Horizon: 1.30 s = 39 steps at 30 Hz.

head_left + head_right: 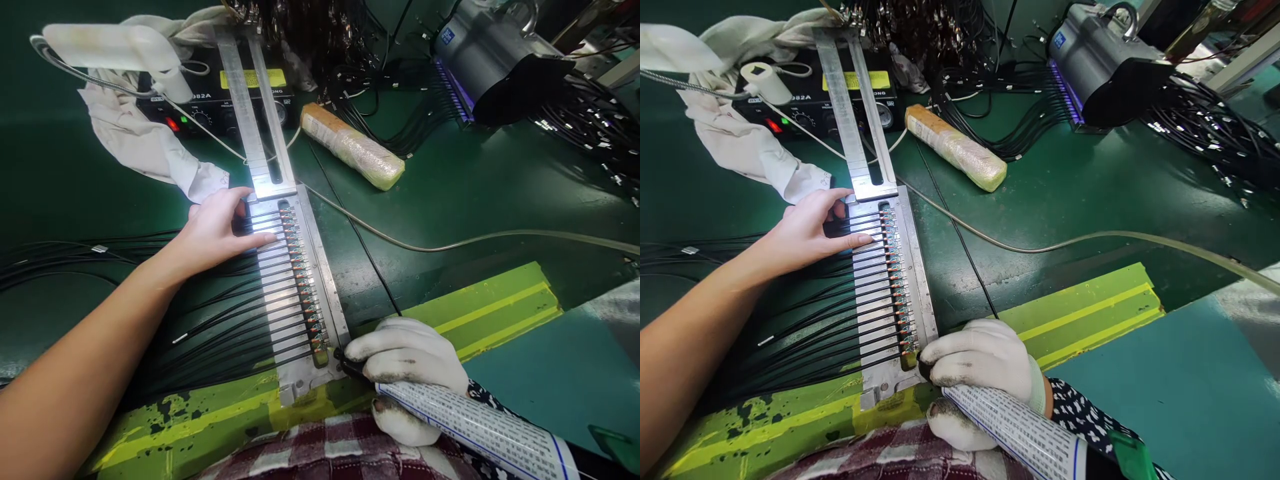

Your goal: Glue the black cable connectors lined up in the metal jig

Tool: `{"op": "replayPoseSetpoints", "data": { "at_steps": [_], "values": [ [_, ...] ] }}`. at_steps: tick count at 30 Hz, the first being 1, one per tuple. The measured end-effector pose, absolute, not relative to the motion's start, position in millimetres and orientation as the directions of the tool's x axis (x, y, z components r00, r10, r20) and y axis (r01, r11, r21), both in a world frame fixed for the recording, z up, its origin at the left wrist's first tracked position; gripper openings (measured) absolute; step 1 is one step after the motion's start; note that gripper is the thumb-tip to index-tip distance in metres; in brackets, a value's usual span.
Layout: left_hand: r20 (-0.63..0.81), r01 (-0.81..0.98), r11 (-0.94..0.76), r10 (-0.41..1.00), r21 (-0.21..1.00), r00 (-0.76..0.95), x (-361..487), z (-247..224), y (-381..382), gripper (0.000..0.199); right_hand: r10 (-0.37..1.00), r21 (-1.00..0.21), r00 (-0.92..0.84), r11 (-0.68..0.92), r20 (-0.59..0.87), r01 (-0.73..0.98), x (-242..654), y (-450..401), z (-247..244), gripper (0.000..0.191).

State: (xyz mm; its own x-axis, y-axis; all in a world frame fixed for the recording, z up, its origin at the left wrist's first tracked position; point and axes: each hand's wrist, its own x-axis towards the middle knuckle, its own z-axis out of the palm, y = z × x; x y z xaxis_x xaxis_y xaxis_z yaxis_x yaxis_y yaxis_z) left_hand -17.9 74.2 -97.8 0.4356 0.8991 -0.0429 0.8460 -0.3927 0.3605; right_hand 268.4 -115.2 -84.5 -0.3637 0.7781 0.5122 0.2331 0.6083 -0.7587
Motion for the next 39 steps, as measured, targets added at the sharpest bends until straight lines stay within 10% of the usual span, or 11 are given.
{"op": "replayPoseSetpoints", "data": {
  "at_steps": [39],
  "values": [
    [-0.049, 0.846, -0.364, 0.909, 0.389, 0.414, -16.9, -98.4, 74.2, 0.08, 0.778, -0.766, -0.353, 0.608, 0.521, 0.209, 266.6, -114.7, -86.5, 0.02]
  ]
}}
